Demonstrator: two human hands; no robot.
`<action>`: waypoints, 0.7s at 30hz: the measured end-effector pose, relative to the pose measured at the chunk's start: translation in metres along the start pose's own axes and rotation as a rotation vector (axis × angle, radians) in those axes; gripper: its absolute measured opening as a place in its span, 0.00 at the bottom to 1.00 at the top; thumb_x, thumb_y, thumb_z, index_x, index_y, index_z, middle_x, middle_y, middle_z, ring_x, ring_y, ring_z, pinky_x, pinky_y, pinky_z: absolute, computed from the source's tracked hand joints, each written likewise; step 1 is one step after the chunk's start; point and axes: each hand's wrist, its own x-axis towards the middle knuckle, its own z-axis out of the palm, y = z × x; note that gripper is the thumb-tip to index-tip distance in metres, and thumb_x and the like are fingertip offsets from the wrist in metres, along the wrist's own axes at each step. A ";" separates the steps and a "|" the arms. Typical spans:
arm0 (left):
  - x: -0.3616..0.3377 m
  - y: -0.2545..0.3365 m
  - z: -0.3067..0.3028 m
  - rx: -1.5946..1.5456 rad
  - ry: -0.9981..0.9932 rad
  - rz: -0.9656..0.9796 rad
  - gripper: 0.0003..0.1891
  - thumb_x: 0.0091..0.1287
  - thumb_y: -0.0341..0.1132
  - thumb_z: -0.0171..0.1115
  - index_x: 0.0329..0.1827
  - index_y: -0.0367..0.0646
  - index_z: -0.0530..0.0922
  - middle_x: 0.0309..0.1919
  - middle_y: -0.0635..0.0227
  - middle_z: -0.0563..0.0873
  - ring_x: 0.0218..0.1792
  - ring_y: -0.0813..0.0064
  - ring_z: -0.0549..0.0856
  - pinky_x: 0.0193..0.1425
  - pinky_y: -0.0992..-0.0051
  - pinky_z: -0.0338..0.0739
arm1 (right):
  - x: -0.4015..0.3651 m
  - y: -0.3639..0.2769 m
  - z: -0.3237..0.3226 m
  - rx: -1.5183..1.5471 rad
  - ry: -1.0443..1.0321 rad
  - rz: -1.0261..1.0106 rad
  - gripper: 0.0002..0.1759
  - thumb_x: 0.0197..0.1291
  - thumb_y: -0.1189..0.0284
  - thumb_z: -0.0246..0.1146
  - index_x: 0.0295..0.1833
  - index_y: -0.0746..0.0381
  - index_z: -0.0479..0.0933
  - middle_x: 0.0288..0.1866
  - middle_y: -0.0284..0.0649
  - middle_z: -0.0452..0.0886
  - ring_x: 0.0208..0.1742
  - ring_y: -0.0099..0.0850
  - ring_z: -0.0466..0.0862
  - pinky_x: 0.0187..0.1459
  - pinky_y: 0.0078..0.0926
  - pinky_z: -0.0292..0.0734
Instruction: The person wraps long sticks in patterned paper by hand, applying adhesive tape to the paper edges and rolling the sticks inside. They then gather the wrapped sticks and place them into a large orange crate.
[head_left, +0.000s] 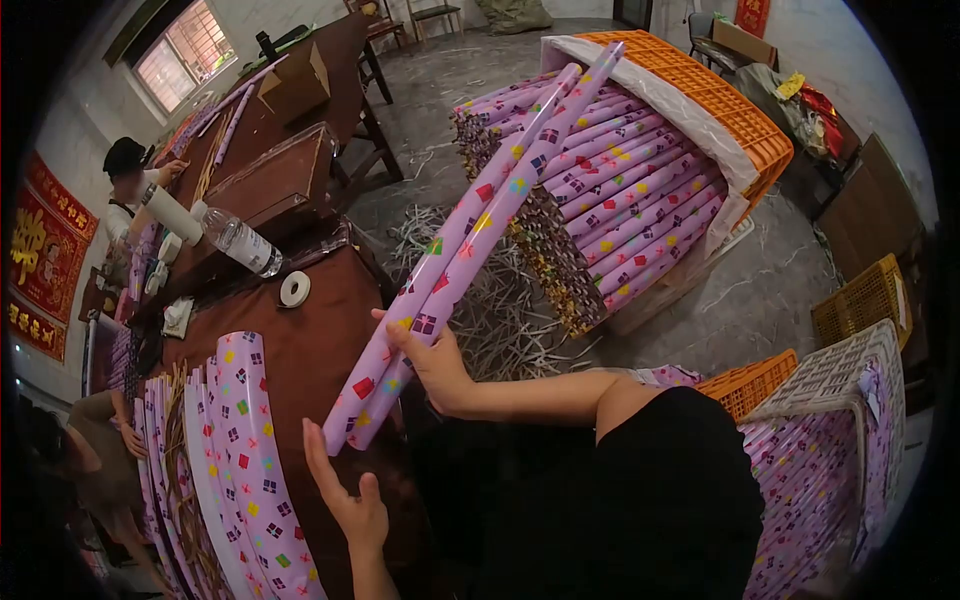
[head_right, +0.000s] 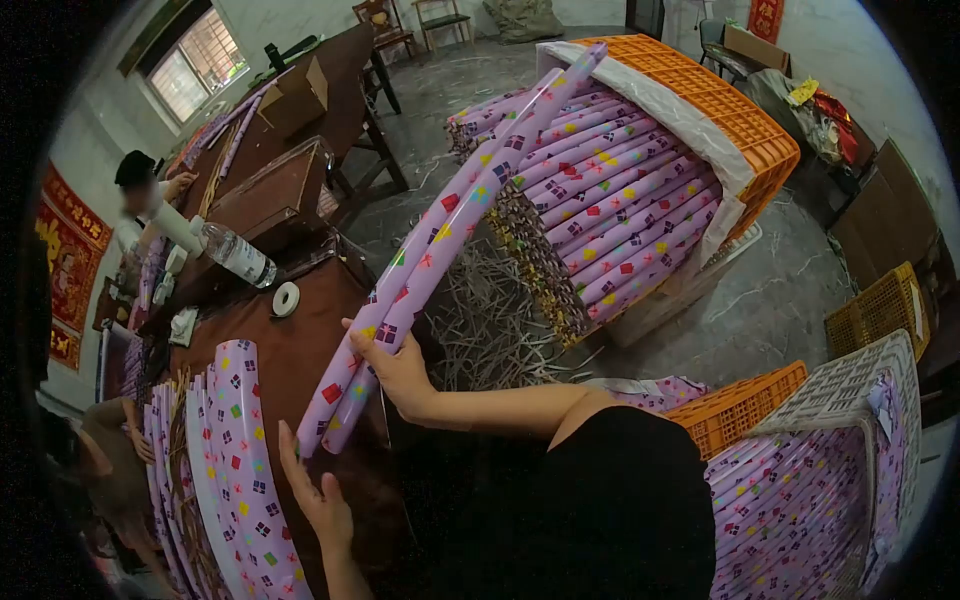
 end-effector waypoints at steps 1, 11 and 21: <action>0.011 0.000 0.003 -0.006 0.072 -0.037 0.30 0.74 0.38 0.55 0.77 0.40 0.60 0.74 0.52 0.64 0.75 0.57 0.63 0.78 0.58 0.55 | 0.002 -0.002 0.001 0.000 0.005 -0.003 0.17 0.70 0.65 0.63 0.57 0.65 0.75 0.59 0.39 0.82 0.48 0.20 0.80 0.55 0.24 0.74; 0.057 -0.030 0.036 -0.046 0.250 -0.119 0.12 0.73 0.32 0.55 0.53 0.34 0.80 0.53 0.60 0.75 0.56 0.66 0.76 0.64 0.68 0.69 | -0.016 -0.015 -0.018 0.146 0.036 0.092 0.19 0.68 0.69 0.64 0.61 0.63 0.72 0.64 0.40 0.79 0.60 0.26 0.78 0.64 0.31 0.72; 0.048 -0.043 0.048 -0.120 0.125 -0.186 0.10 0.72 0.33 0.58 0.47 0.36 0.82 0.49 0.62 0.75 0.52 0.67 0.77 0.61 0.71 0.70 | -0.045 -0.018 -0.054 0.203 0.176 0.401 0.15 0.62 0.66 0.71 0.50 0.52 0.74 0.47 0.28 0.80 0.51 0.23 0.78 0.53 0.32 0.71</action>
